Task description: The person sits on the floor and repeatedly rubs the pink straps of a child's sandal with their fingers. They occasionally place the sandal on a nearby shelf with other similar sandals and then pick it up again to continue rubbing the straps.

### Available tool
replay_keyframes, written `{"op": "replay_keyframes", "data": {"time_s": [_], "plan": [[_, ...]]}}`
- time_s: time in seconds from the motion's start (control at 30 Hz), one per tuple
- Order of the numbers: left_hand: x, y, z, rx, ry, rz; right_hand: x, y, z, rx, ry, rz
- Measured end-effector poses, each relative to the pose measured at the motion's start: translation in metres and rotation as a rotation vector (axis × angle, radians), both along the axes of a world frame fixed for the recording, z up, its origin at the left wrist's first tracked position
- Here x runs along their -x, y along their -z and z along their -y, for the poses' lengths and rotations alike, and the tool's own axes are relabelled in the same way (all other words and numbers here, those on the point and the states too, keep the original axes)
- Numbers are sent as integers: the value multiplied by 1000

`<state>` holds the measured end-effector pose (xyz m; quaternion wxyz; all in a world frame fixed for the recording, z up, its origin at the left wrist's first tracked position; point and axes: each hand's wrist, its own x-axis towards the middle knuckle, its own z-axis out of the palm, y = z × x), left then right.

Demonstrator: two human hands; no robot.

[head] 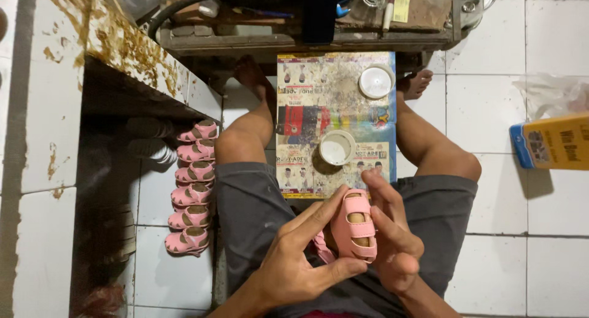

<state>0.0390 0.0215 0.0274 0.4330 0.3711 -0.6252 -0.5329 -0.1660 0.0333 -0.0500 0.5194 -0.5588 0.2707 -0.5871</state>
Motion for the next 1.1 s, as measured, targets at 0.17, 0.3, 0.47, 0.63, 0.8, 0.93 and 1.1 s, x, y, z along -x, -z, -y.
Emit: {"op": "replay_keyframes", "data": {"time_s": [0.17, 0.3, 0.47, 0.63, 0.8, 0.93, 1.1], "plan": [[4, -6, -4, 1, 57, 49, 2, 1, -3, 182, 156, -106], [6, -6, -7, 89, 3, 83, 12, -9, -9, -9, -16, 199], [8, -1, -6, 283, -64, 158, 9, -7, -12, 27, -3, 162], [12, 2, -4, 405, -71, 226, 12, -8, -16, -3, -20, 133], [7, 3, 3, 633, -94, 251, 19, -18, -16, -127, -100, 381], [9, 14, 7, 784, -136, 299, 14, -25, -16, -96, -106, 193], [2, 19, -2, 604, -68, 183, 17, -34, -15, -365, -225, 418]]}}
